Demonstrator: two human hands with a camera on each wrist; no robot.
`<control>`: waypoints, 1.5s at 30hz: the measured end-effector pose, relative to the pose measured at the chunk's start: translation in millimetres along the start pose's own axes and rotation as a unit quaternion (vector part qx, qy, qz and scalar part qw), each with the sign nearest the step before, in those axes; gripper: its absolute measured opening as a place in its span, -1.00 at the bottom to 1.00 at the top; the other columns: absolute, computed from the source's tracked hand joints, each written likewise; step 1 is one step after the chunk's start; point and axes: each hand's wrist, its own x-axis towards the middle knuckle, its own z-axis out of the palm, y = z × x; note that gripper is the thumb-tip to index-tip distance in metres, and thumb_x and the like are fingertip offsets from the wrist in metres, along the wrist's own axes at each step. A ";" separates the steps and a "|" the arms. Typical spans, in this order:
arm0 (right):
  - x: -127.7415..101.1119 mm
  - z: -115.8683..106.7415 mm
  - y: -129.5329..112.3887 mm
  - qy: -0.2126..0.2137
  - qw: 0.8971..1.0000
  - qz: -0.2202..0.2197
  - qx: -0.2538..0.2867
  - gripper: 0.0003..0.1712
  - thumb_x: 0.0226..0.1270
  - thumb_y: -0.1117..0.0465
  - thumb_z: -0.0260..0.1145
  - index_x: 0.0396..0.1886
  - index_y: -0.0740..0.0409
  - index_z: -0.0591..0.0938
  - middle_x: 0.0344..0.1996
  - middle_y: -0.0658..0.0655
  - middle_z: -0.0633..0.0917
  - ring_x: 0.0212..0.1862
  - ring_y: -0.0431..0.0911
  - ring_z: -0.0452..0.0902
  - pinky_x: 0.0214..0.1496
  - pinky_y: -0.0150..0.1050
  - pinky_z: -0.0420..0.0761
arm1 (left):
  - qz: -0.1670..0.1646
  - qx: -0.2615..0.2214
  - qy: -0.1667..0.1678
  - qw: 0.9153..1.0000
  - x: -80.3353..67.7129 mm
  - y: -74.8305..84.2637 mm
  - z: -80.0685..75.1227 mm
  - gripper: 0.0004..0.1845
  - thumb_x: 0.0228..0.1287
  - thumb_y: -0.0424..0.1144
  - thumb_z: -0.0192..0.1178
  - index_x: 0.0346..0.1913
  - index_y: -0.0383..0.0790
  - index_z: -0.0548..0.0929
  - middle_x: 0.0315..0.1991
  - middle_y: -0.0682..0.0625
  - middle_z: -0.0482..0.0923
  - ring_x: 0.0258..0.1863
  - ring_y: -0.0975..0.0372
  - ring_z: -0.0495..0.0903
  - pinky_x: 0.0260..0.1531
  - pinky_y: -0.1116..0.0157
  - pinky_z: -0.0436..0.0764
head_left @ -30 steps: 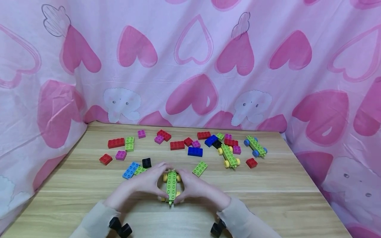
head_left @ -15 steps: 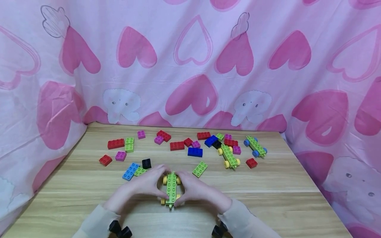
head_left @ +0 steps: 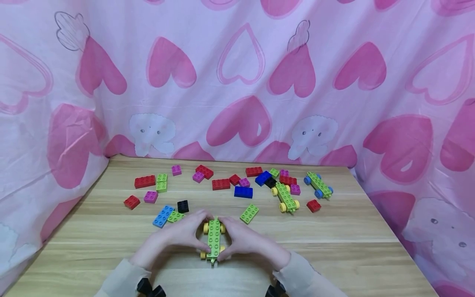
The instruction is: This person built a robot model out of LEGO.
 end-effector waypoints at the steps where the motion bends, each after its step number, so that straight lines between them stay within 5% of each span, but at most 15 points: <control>1: -0.1 0.3 0.8 0.001 1.000 -0.001 0.000 0.24 -0.15 -0.14 0.61 0.49 0.15 0.19 0.43 0.15 0.34 0.44 0.00 0.25 0.47 -0.07 0.29 | 0.000 0.000 0.001 1.000 0.0 0.1 0.3 -0.07 -0.16 0.25 0.48 0.23 -0.21 0.43 0.17 0.00 0.48 0.19 0.11 0.49 0.24 0.01 0.49; 10: -3.1 -5.7 6.4 0.025 0.998 -0.022 0.046 0.17 -0.02 -0.12 0.55 0.50 0.21 0.17 0.46 0.20 0.30 0.47 0.07 0.21 0.49 0.04 0.23 | 0.001 0.000 0.002 1.000 0.2 -1.2 2.2 -0.04 -0.18 0.27 0.48 0.24 -0.24 0.42 0.18 -0.04 0.47 0.20 0.08 0.49 0.25 -0.01 0.48; 17: -4.0 -17.3 19.5 0.082 0.994 -0.048 0.058 -0.06 0.21 -0.07 0.41 0.47 0.19 0.24 0.44 0.21 0.34 0.44 0.11 0.26 0.44 0.11 0.30 | -0.008 0.002 -0.002 1.000 -1.1 -1.8 2.5 0.00 -0.20 0.33 0.45 0.25 -0.22 0.41 0.20 -0.04 0.47 0.22 0.08 0.48 0.27 -0.02 0.46; 34: 15.6 -80.8 69.5 0.246 0.962 -0.077 0.089 -0.48 0.31 0.23 0.36 0.24 0.24 0.51 0.19 0.26 0.59 0.26 0.16 0.47 0.29 0.14 0.48 | -0.026 0.011 -0.001 1.000 -1.8 -0.6 4.5 0.01 -0.23 0.38 0.43 0.26 -0.17 0.42 0.21 -0.01 0.47 0.23 0.10 0.48 0.27 0.01 0.47; 40: 24.6 -96.0 86.1 0.273 0.955 -0.075 0.092 -0.51 0.31 0.28 0.35 0.22 0.25 0.53 0.16 0.24 0.61 0.25 0.16 0.49 0.29 0.13 0.48 | -0.025 0.011 0.000 1.000 -2.1 -0.2 4.3 0.02 -0.23 0.39 0.42 0.27 -0.17 0.42 0.23 -0.01 0.46 0.24 0.09 0.47 0.28 0.01 0.45; 45: 32.3 -104.2 95.9 0.258 0.960 -0.057 0.090 -0.53 0.31 0.33 0.33 0.21 0.21 0.55 0.16 0.25 0.62 0.24 0.17 0.51 0.27 0.15 0.49 | -0.028 0.007 -0.004 1.000 -2.2 0.5 3.6 0.02 -0.22 0.39 0.42 0.28 -0.17 0.42 0.23 -0.02 0.46 0.25 0.09 0.47 0.27 0.00 0.46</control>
